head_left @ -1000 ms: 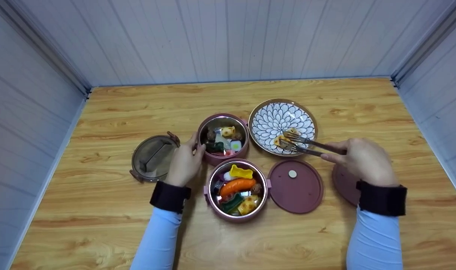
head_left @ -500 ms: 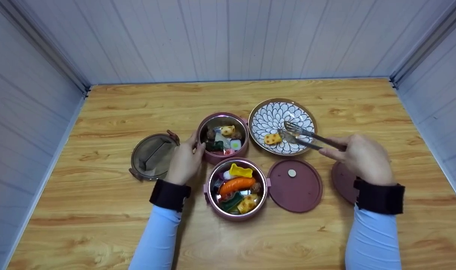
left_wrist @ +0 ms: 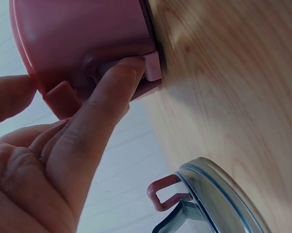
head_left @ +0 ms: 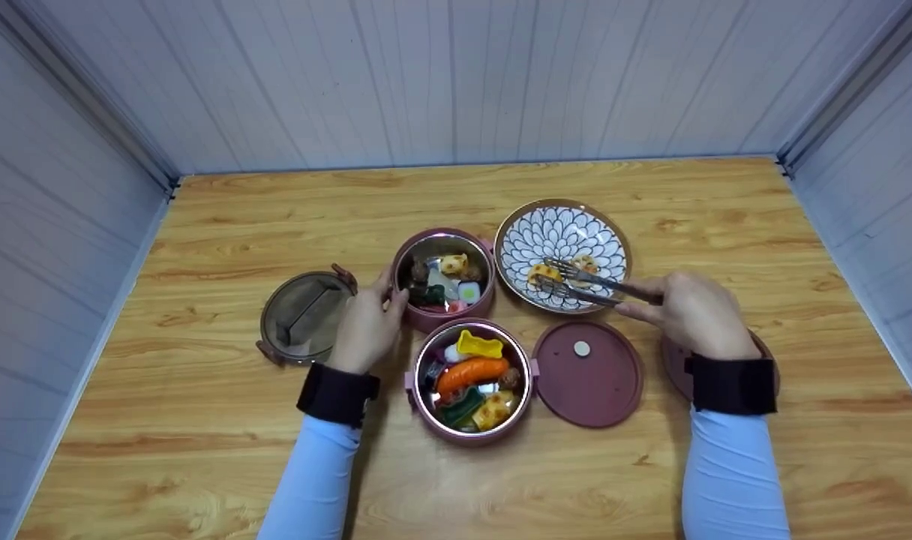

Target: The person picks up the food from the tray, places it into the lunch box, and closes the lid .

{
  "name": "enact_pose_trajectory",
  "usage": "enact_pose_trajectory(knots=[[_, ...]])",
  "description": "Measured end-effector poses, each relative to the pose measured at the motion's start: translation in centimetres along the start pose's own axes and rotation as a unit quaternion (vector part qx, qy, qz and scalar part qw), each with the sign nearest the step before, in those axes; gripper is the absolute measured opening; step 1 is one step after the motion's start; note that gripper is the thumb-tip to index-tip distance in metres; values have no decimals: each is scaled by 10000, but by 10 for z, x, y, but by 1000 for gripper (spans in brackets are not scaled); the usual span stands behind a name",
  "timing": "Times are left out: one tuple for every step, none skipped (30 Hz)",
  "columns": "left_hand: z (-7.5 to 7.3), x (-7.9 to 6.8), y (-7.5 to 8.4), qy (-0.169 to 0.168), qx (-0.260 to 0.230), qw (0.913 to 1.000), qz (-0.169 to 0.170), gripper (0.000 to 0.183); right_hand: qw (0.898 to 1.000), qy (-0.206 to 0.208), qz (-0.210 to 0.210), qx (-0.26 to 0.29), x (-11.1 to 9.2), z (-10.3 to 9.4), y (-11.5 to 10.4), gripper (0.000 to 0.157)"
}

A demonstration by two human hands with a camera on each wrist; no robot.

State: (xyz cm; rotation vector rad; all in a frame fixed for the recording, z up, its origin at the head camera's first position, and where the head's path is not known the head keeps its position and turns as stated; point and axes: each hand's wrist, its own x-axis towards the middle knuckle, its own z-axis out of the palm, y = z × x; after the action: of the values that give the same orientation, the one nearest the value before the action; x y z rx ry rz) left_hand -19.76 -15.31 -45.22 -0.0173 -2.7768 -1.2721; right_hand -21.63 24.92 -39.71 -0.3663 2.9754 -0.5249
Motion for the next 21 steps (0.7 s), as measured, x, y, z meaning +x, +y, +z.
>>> enact_pose_trajectory(knots=[[0,0,0,-12,-12,10000,-17,54,10000,29,-52,-12,0,1,-1,47],[0,0,0,-15,-2,10000,-22,54,10000,50,-74,-11,1,1,-2,47],[-1,0,0,-17,-14,10000,-23,54,9999,96,-90,-10,1,1,-3,46],[-1,0,0,-9,-20,10000,-23,54,9999,133,-82,-9,0,1,-3,47],[-1,1,0,-11,-40,10000,-41,54,9998,163,-83,-22,0,0,-4,47],[0,1,-1,5,-41,10000,-35,54,9998,190,-90,-18,0,0,-5,47],[0,0,-2,14,-42,10000,-29,54,9997,220,-111,-16,-1,-1,-6,47],[1,0,-3,22,-44,10000,-38,54,9996,267,-127,6,-1,-1,-6,46],[1,-1,-3,30,-60,10000,-45,53,9992,346,-187,23,-1,-1,-7,45],[1,-2,-4,29,-64,10000,-53,53,9989,404,-240,55,-2,-1,-8,45],[0,-3,-5,15,-74,9999,-83,53,9983,485,-308,102,-1,-1,-9,45],[-1,-3,-5,18,-62,9999,-96,54,9971,626,-398,142,-1,-2,-12,44],[-2,-3,-4,27,-67,9999,-113,54,9956,783,-489,162,-1,-2,-14,44],[-3,-2,-3,32,-80,9999,-119,54,9936,958,-573,195,0,-2,-17,43],[-3,-2,-2,35,-94,9999,-113,54,9913,1119,-657,234,1,-3,-21,43],[-4,-1,-1,36,-95,9999,-102,54,9888,1269,-730,294,2,-2,-26,42],[-3,0,0,31,-105,9999,-87,54,9859,1422,-821,323,3,0,-30,41],[-3,1,0,28,-111,9999,-58,54,9832,1540,-913,360,5,3,-36,39],[-2,1,0,38,-109,9999,-13,53,9811,1608,-1013,374,7,6,-41,39],[-1,1,0,20,-97,9999,-14,54,9788,1666,-1138,364,10,10,-47,39],[-1,1,0,6,-84,10000,-21,54,9766,1709,-1262,323,13,14,-52,39]])
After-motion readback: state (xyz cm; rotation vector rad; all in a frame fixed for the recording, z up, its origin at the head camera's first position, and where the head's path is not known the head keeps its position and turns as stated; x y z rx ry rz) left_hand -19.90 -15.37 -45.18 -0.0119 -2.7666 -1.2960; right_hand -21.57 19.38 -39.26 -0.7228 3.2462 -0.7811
